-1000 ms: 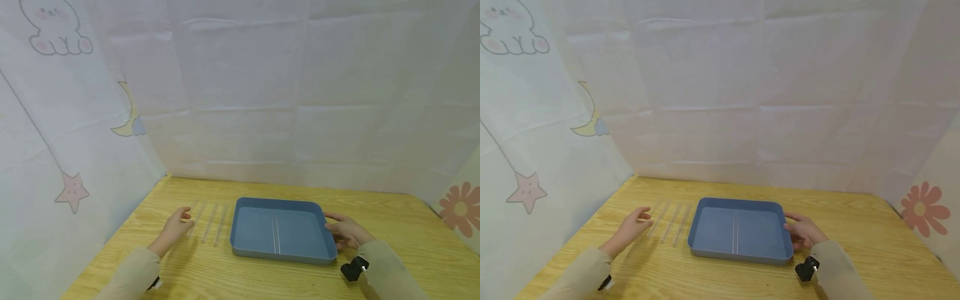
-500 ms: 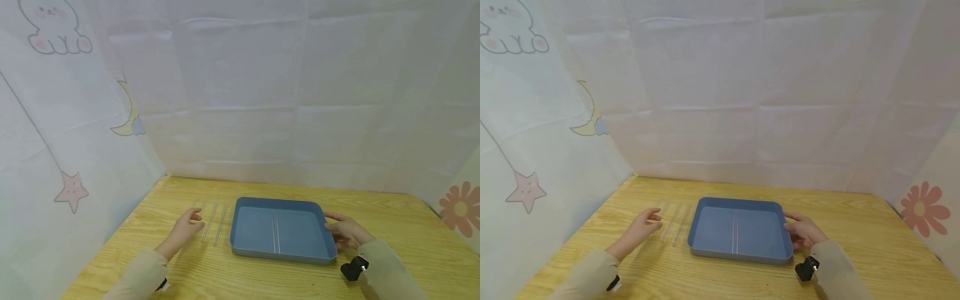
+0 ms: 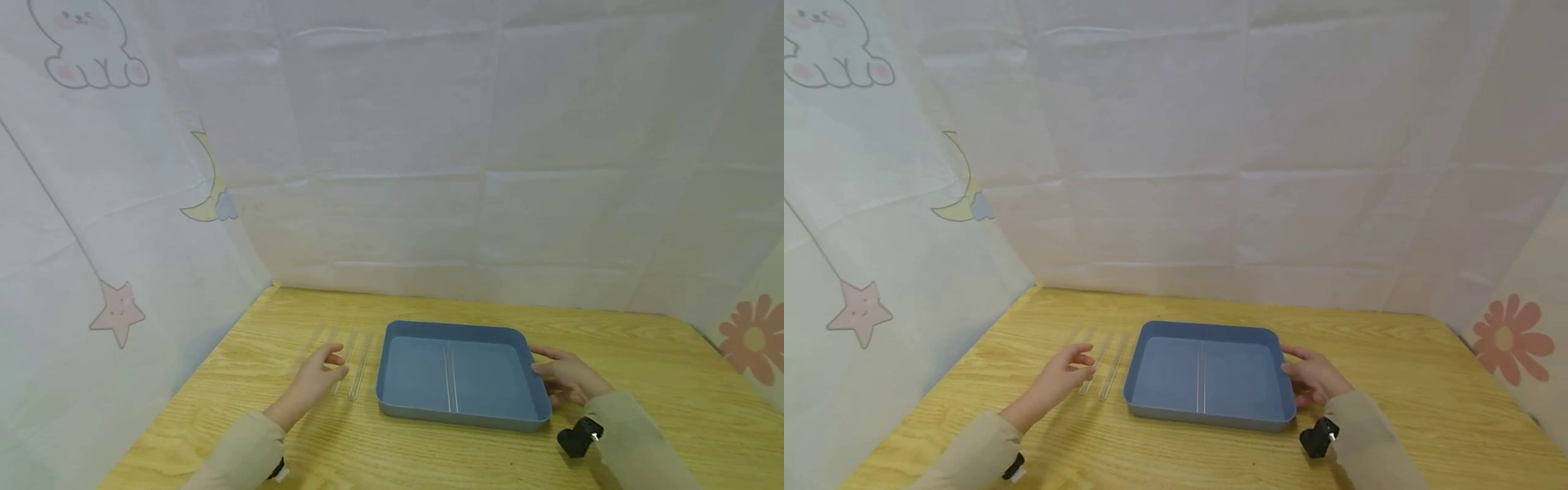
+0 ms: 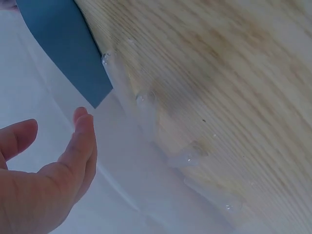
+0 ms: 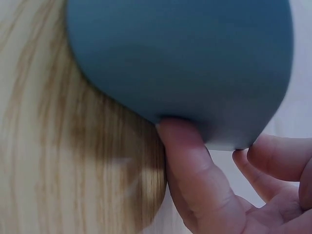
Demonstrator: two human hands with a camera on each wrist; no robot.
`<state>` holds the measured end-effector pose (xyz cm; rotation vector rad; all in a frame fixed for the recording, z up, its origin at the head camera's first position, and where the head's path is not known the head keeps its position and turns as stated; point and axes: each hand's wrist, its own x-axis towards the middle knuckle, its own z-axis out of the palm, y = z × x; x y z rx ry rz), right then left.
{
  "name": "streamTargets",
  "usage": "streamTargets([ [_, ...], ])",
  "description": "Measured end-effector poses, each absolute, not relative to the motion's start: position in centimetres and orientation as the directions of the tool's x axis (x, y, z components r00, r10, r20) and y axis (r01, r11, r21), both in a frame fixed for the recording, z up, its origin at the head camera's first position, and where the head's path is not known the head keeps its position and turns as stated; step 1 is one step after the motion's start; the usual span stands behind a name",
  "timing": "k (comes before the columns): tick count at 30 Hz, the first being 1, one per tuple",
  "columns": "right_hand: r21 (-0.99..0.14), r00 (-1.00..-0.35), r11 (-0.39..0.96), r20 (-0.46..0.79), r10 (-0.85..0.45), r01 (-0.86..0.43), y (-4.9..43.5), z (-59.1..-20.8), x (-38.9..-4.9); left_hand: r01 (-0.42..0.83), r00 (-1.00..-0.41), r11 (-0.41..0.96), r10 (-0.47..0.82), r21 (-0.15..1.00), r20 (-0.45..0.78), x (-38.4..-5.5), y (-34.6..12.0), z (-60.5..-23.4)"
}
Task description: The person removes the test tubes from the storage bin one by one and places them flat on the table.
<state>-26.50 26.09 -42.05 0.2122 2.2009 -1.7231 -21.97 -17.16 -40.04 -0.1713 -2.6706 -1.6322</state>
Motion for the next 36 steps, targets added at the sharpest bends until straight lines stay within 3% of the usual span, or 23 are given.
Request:
streamTargets([
  [20,-0.910,-0.933,0.280,-0.345,-0.100,0.307,26.3,-42.1,-26.5,0.162,-0.971,0.354,0.222,0.921,0.085,-21.7,-14.2,-40.1],
  [36,-0.909,-0.922,0.272,-0.362,-0.135,0.317,26.5,-42.0,-26.7,0.177,-0.964,0.306,0.245,0.936,0.102,-22.0,-12.5,-40.2],
])
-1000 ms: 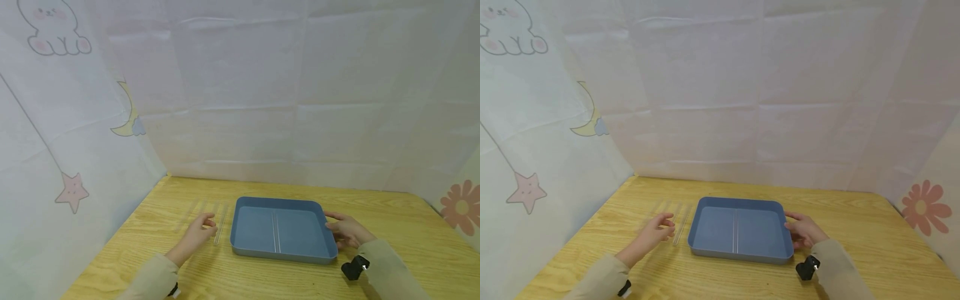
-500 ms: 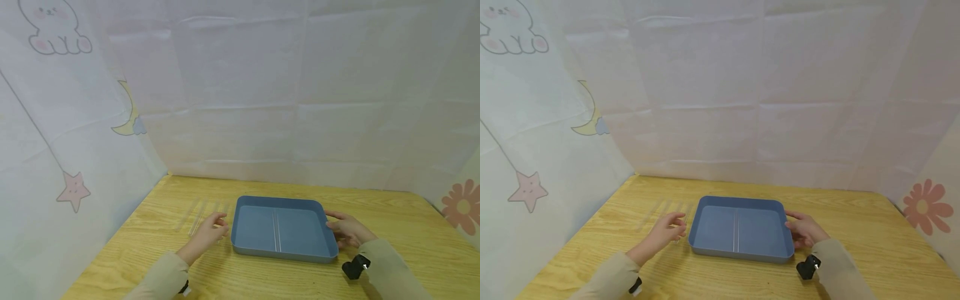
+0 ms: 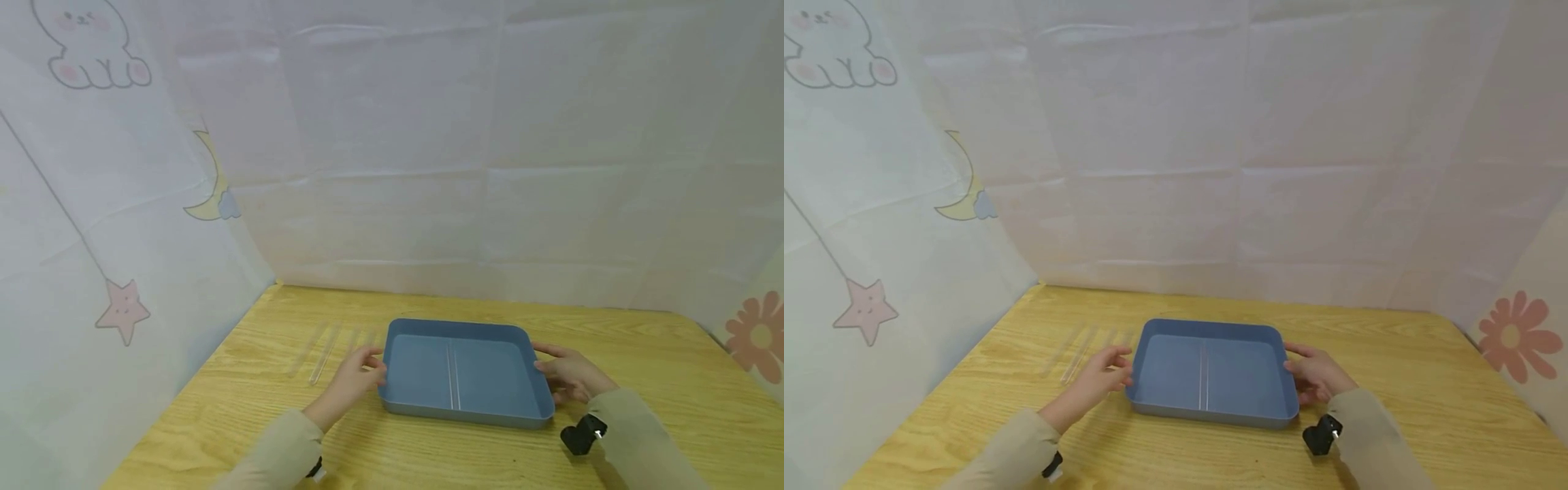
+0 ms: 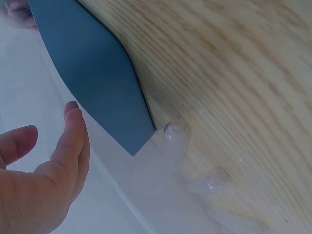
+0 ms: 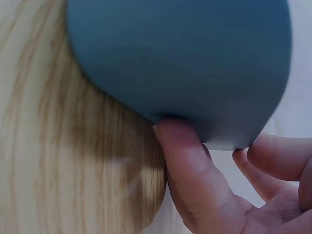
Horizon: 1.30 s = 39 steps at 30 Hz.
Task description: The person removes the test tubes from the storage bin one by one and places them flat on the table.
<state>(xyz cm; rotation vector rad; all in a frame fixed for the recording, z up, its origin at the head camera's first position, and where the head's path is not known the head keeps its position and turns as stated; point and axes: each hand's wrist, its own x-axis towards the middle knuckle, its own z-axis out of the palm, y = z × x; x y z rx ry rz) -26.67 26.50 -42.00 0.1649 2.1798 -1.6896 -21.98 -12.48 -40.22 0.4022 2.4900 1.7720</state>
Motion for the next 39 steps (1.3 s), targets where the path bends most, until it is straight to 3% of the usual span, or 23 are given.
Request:
streamTargets([
  [25,-0.913,-0.926,0.267,-0.353,-0.132,0.310,26.4,-42.1,-26.5,0.217,-0.930,0.397,0.362,0.892,0.065,-23.0,-10.0,-40.1],
  [32,-0.915,-0.927,0.254,-0.352,-0.132,0.312,26.4,-42.1,-26.5,0.070,-0.944,0.458,0.317,0.886,-0.090,-22.8,-8.7,-39.1],
  [39,-0.913,-0.927,0.261,-0.354,-0.126,0.313,26.5,-42.2,-26.5,0.019,-0.936,0.491,0.316,0.871,-0.158,-23.2,-7.3,-38.9],
])
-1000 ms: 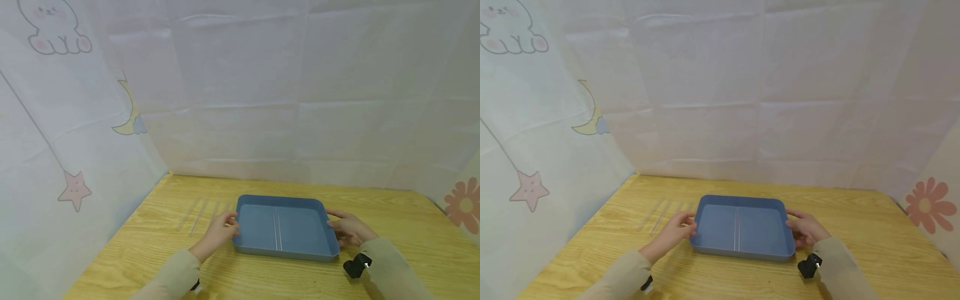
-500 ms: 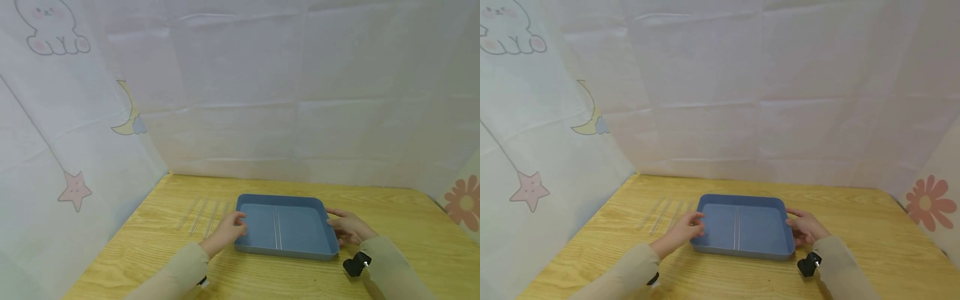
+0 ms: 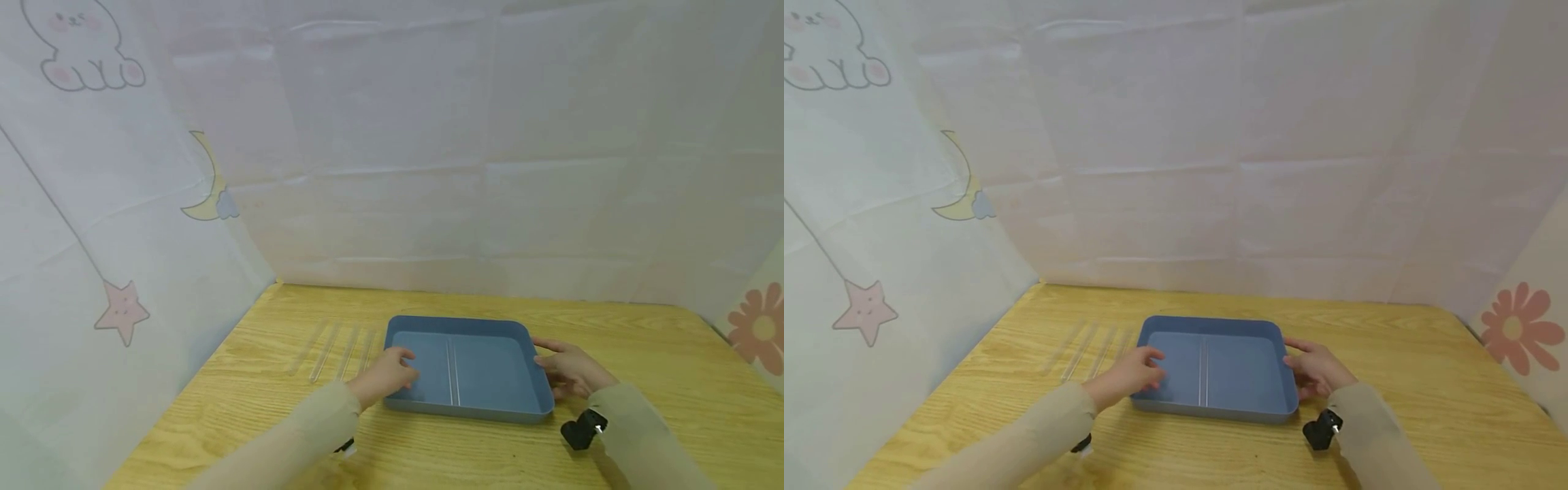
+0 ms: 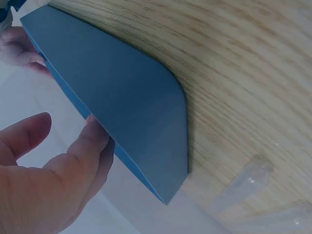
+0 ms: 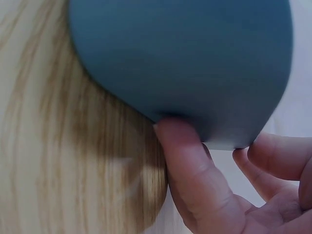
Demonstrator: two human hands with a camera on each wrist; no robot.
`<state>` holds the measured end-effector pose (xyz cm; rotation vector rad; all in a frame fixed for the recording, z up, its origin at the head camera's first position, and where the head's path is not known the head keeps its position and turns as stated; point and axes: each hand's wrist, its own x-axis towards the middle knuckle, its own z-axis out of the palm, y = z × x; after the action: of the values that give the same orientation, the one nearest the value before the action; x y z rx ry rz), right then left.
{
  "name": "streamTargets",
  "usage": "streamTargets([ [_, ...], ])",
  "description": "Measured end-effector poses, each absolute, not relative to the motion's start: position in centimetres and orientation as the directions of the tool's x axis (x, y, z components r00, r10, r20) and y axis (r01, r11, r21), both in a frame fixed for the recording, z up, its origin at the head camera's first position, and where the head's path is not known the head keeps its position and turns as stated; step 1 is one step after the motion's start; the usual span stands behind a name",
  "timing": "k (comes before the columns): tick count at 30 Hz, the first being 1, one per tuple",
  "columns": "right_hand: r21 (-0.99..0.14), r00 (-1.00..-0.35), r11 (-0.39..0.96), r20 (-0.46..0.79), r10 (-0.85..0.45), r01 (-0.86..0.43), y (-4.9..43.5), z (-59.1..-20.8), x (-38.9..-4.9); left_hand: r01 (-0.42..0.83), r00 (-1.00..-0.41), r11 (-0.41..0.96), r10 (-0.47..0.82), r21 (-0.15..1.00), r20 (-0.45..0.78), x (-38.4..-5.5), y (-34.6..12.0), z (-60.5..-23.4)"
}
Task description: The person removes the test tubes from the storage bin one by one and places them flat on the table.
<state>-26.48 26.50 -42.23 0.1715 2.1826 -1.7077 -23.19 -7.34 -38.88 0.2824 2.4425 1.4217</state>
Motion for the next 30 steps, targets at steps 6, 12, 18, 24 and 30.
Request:
streamTargets([
  [6,-0.911,-0.926,0.261,-0.359,-0.122,0.319,26.5,-42.2,-26.5,-0.034,-0.929,0.516,0.300,0.856,-0.218,-23.2,-6.1,-38.3],
  [12,-0.913,-0.926,0.264,-0.355,-0.130,0.313,26.5,-42.1,-26.6,-0.060,-0.936,0.550,0.259,0.833,-0.239,-23.8,-5.1,-38.4],
  [18,-0.912,-0.927,0.277,-0.348,-0.138,0.301,26.6,-42.1,-26.6,-0.040,-0.942,0.605,0.242,0.795,-0.231,-24.3,-4.3,-38.7],
  [24,-0.912,-0.929,0.286,-0.344,-0.138,0.295,26.6,-41.9,-26.7,0.001,-0.938,0.673,0.256,0.740,-0.232,-24.4,-3.0,-38.4],
  [30,-0.914,-0.928,0.283,-0.342,-0.147,0.292,26.5,-41.9,-26.6,0.052,-0.935,0.737,0.274,0.674,-0.227,-25.4,-1.9,-39.2],
])
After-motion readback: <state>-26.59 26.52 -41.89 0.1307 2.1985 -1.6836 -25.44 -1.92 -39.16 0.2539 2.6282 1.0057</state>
